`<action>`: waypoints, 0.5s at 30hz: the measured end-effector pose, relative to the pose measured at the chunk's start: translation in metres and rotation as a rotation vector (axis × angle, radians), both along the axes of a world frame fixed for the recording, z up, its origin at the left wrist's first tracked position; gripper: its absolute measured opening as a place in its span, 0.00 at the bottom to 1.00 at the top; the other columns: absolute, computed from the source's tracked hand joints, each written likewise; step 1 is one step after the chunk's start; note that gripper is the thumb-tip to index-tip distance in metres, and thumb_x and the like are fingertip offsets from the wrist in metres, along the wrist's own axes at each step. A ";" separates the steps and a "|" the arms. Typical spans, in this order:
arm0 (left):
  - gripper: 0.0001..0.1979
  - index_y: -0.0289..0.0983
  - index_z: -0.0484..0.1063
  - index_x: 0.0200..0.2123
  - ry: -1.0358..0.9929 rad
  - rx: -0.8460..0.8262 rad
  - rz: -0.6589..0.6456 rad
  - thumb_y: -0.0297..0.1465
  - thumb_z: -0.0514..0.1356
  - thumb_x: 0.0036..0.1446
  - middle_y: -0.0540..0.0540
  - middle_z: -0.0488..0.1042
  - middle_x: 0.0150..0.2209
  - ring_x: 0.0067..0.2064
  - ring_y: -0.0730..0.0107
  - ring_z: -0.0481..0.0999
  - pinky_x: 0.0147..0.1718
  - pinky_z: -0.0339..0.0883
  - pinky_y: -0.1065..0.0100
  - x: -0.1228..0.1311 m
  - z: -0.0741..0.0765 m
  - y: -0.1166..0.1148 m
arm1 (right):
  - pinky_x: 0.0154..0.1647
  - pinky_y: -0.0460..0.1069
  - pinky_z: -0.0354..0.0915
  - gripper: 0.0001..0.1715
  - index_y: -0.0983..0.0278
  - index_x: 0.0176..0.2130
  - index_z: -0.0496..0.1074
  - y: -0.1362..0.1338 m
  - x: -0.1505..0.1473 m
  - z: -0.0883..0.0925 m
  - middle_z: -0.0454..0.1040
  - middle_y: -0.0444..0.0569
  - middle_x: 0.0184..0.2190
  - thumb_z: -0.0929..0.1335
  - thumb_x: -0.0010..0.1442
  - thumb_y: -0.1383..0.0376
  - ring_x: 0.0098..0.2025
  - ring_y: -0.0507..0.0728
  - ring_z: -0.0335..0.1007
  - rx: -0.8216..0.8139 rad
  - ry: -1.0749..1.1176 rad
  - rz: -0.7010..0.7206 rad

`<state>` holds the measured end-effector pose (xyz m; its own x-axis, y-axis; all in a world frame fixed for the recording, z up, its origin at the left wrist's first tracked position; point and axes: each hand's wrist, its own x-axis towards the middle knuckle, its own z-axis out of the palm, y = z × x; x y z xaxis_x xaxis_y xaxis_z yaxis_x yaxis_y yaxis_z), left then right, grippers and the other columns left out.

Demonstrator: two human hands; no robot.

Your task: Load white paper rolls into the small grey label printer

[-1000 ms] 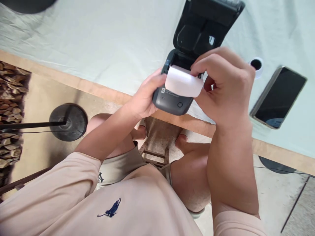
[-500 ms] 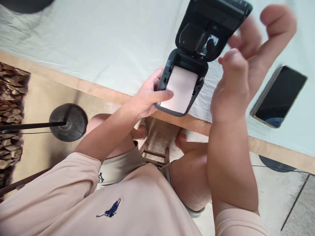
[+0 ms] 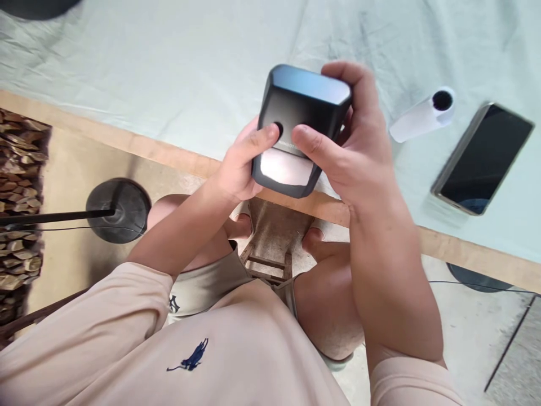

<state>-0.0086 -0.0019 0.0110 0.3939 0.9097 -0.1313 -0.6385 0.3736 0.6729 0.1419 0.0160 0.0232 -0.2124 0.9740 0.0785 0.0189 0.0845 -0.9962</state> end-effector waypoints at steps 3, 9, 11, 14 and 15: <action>0.06 0.40 0.69 0.38 -0.028 0.015 -0.034 0.32 0.54 0.60 0.52 0.73 0.28 0.35 0.74 0.77 0.33 0.67 0.75 0.000 0.000 0.003 | 0.35 0.43 0.65 0.37 0.57 0.50 0.59 0.001 0.003 0.000 0.65 0.42 0.37 0.75 0.43 0.55 0.35 0.44 0.63 -0.015 -0.032 -0.009; 0.23 0.38 0.73 0.37 0.006 -0.151 -0.051 0.44 0.43 0.64 0.48 0.75 0.24 0.46 0.71 0.77 0.50 0.69 0.72 -0.003 -0.005 0.010 | 0.63 0.49 0.62 0.29 0.52 0.53 0.64 0.005 0.016 -0.001 0.63 0.41 0.54 0.70 0.52 0.53 0.60 0.49 0.60 0.235 -0.072 -0.024; 0.20 0.37 0.72 0.33 0.033 -0.227 -0.017 0.44 0.47 0.63 0.48 0.76 0.25 0.47 0.71 0.76 0.51 0.68 0.73 -0.004 -0.008 0.012 | 0.64 0.50 0.63 0.34 0.48 0.55 0.61 0.003 0.019 0.003 0.61 0.40 0.56 0.71 0.50 0.53 0.62 0.50 0.59 0.225 -0.120 0.084; 0.18 0.38 0.71 0.32 0.013 -0.207 -0.014 0.42 0.49 0.63 0.48 0.76 0.26 0.48 0.71 0.76 0.51 0.69 0.73 -0.005 -0.010 0.011 | 0.66 0.52 0.63 0.46 0.42 0.59 0.55 -0.001 0.024 0.010 0.55 0.38 0.61 0.75 0.45 0.56 0.63 0.51 0.57 0.185 -0.264 0.195; 0.17 0.39 0.71 0.32 -0.012 -0.170 -0.022 0.41 0.48 0.63 0.49 0.76 0.26 0.48 0.71 0.76 0.51 0.70 0.72 -0.005 -0.009 0.011 | 0.67 0.52 0.61 0.50 0.40 0.59 0.53 -0.001 0.026 0.013 0.53 0.36 0.62 0.76 0.42 0.57 0.65 0.52 0.54 0.179 -0.299 0.213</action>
